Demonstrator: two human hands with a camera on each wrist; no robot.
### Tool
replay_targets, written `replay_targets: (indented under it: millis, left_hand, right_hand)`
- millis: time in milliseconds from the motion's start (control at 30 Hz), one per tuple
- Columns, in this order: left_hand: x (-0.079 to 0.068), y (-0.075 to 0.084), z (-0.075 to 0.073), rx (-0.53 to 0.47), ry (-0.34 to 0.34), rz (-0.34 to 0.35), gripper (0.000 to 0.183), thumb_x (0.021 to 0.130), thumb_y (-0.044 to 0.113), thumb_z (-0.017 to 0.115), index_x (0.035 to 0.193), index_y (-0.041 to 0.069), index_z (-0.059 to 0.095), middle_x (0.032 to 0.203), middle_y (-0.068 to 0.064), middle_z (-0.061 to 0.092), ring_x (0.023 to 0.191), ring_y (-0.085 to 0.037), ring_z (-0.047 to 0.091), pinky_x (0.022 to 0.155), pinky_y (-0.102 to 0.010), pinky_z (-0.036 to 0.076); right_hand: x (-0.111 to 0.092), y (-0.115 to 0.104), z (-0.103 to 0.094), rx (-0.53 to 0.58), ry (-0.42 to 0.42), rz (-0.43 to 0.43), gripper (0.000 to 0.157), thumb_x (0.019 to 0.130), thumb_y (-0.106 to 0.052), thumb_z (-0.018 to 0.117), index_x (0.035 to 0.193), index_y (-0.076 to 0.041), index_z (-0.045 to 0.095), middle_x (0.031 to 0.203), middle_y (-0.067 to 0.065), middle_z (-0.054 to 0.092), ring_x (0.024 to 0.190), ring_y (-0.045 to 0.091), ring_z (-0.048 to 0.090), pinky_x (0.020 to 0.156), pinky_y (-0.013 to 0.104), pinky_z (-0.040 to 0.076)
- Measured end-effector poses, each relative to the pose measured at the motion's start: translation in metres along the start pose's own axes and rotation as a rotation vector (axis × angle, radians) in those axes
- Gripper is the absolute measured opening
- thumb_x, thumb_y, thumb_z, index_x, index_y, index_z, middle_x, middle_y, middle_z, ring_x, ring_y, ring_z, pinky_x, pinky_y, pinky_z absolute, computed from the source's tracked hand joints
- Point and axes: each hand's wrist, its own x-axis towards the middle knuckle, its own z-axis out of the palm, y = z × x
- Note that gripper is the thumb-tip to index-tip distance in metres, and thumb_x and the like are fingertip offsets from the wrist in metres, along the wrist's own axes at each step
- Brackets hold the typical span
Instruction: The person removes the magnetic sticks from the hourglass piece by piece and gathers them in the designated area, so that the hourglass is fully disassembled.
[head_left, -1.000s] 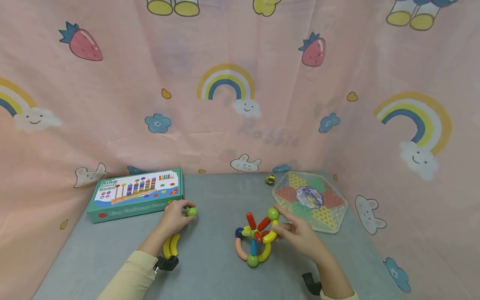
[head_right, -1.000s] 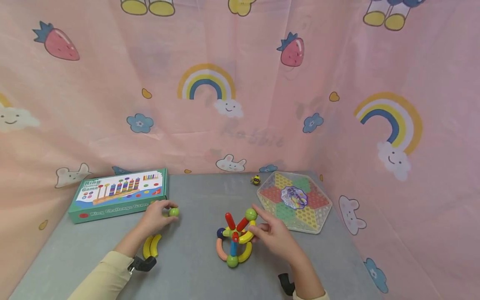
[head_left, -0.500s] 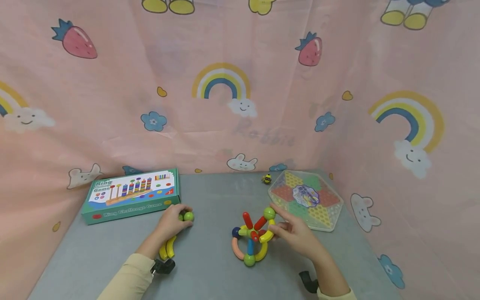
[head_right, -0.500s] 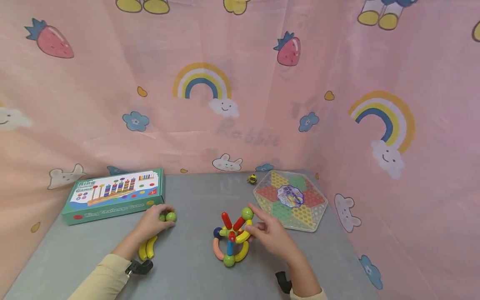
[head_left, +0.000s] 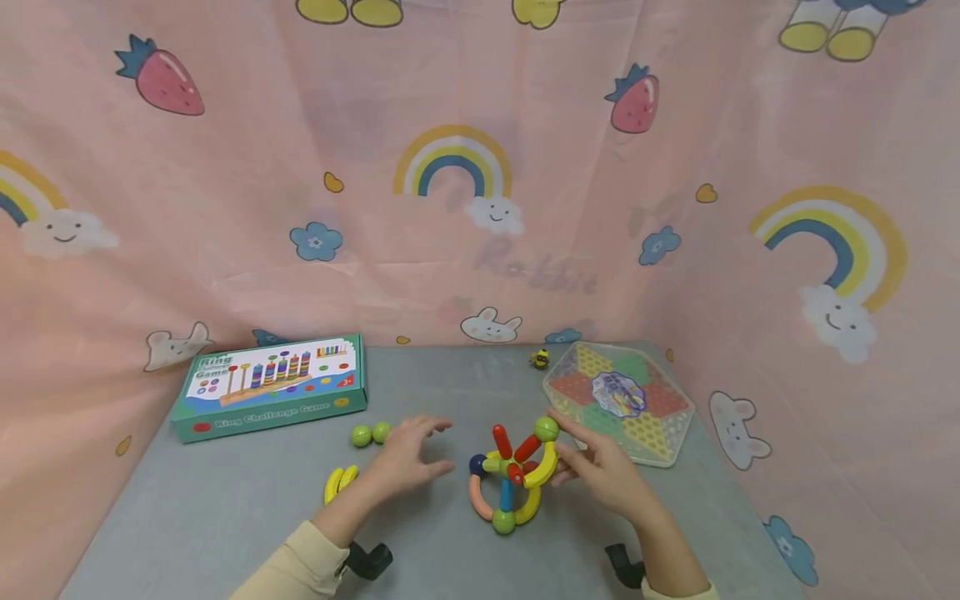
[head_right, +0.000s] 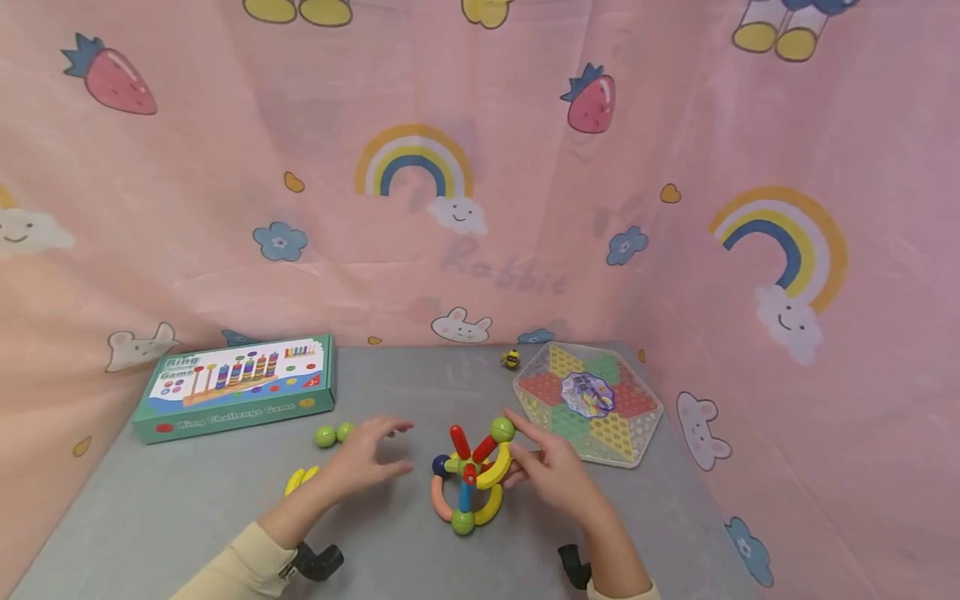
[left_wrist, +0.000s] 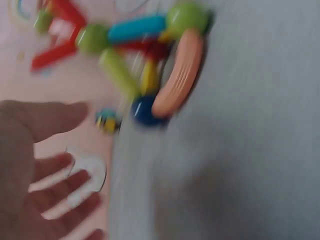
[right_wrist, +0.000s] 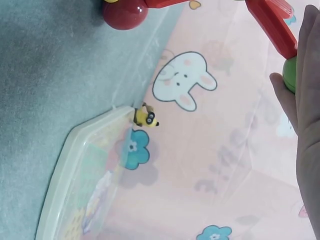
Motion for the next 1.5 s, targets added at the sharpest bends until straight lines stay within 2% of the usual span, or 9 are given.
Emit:
replay_targets:
  millis: [133, 300, 467, 567, 667, 900, 1067, 1200, 1500]
  left_hand:
    - [-0.006, 0.014, 0.030, -0.047, -0.135, -0.105, 0.064, 0.087, 0.033, 0.078, 0.141, 0.007, 0.054, 0.134, -0.013, 0.061, 0.121, -0.032, 0.058, 0.098, -0.053, 0.050]
    - [-0.012, 0.027, 0.061, -0.074, -0.175, -0.227, 0.072, 0.088, 0.042, 0.076, 0.142, 0.000, 0.051, 0.133, -0.017, 0.061, 0.124, -0.034, 0.057, 0.103, -0.054, 0.047]
    - [-0.014, 0.039, 0.074, -0.071, -0.169, -0.272, 0.100, 0.078, 0.059, 0.080, 0.146, -0.004, 0.044, 0.127, -0.018, 0.057, 0.117, -0.032, 0.056, 0.099, -0.053, 0.049]
    - [-0.014, 0.043, 0.080, -0.080, -0.131, -0.301, 0.107, 0.075, 0.065, 0.079, 0.148, -0.004, 0.042, 0.132, -0.020, 0.051, 0.119, -0.035, 0.053, 0.099, -0.055, 0.048]
    - [-0.014, 0.046, 0.089, -0.068, -0.081, -0.327, 0.113, 0.071, 0.070, 0.079, 0.149, -0.003, 0.041, 0.136, -0.020, 0.045, 0.119, -0.036, 0.052, 0.097, -0.055, 0.048]
    - [-0.015, 0.049, 0.100, 0.012, 0.021, -0.286, 0.112, 0.066, 0.067, 0.084, 0.142, -0.005, 0.046, 0.131, -0.018, 0.044, 0.113, -0.033, 0.051, 0.097, -0.054, 0.044]
    - [-0.015, 0.047, 0.098, 0.019, -0.001, -0.260, 0.111, 0.070, 0.057, 0.086, 0.148, -0.007, 0.039, 0.134, -0.020, 0.046, 0.119, -0.034, 0.049, 0.100, -0.054, 0.043]
    - [-0.013, 0.043, 0.093, 0.008, -0.032, -0.230, 0.107, 0.074, 0.041, 0.086, 0.153, -0.007, 0.032, 0.140, -0.022, 0.047, 0.124, -0.035, 0.046, 0.105, -0.055, 0.043]
    - [-0.012, 0.035, 0.085, -0.075, 0.004, -0.169, 0.097, 0.075, 0.011, 0.080, 0.156, 0.000, 0.029, 0.152, -0.021, 0.039, 0.132, -0.037, 0.050, 0.106, -0.053, 0.047]
  right_hand:
    - [0.001, 0.001, -0.001, 0.007, 0.002, -0.004, 0.050, 0.107, -0.020, 0.049, 0.154, -0.004, 0.039, 0.134, 0.034, 0.057, 0.074, 0.026, 0.074, 0.072, 0.039, 0.062]
    - [0.002, 0.000, -0.002, -0.029, 0.025, -0.002, 0.050, 0.105, -0.022, 0.055, 0.151, -0.003, 0.045, 0.144, 0.028, 0.053, 0.075, 0.028, 0.073, 0.068, 0.036, 0.061]
    - [0.003, 0.001, -0.003, -0.077, 0.047, -0.014, 0.049, 0.104, -0.023, 0.057, 0.148, -0.003, 0.048, 0.144, 0.025, 0.055, 0.075, 0.021, 0.072, 0.066, 0.039, 0.061]
    - [0.004, 0.001, -0.003, -0.095, 0.055, -0.013, 0.049, 0.104, -0.024, 0.058, 0.148, -0.004, 0.049, 0.143, 0.025, 0.056, 0.074, 0.016, 0.071, 0.066, 0.036, 0.060]
    - [0.004, 0.001, -0.003, -0.093, 0.057, -0.003, 0.049, 0.103, -0.025, 0.058, 0.148, -0.005, 0.050, 0.141, 0.025, 0.057, 0.072, 0.019, 0.071, 0.066, 0.033, 0.060]
    - [0.005, 0.001, -0.004, -0.074, 0.039, 0.007, 0.047, 0.104, -0.025, 0.058, 0.147, -0.008, 0.051, 0.139, 0.025, 0.059, 0.070, 0.021, 0.072, 0.068, 0.032, 0.060]
    - [0.006, 0.000, -0.003, -0.074, 0.035, 0.015, 0.045, 0.103, -0.026, 0.059, 0.145, -0.010, 0.055, 0.138, 0.024, 0.059, 0.069, 0.019, 0.072, 0.067, 0.033, 0.060]
    - [0.006, -0.002, -0.002, -0.073, 0.035, 0.027, 0.044, 0.102, -0.027, 0.061, 0.142, -0.011, 0.057, 0.139, 0.023, 0.059, 0.071, 0.019, 0.071, 0.068, 0.034, 0.060]
    - [0.006, -0.006, 0.003, -0.099, 0.058, 0.045, 0.041, 0.095, -0.029, 0.071, 0.131, -0.010, 0.064, 0.118, 0.015, 0.070, 0.083, 0.018, 0.071, 0.069, 0.035, 0.060]
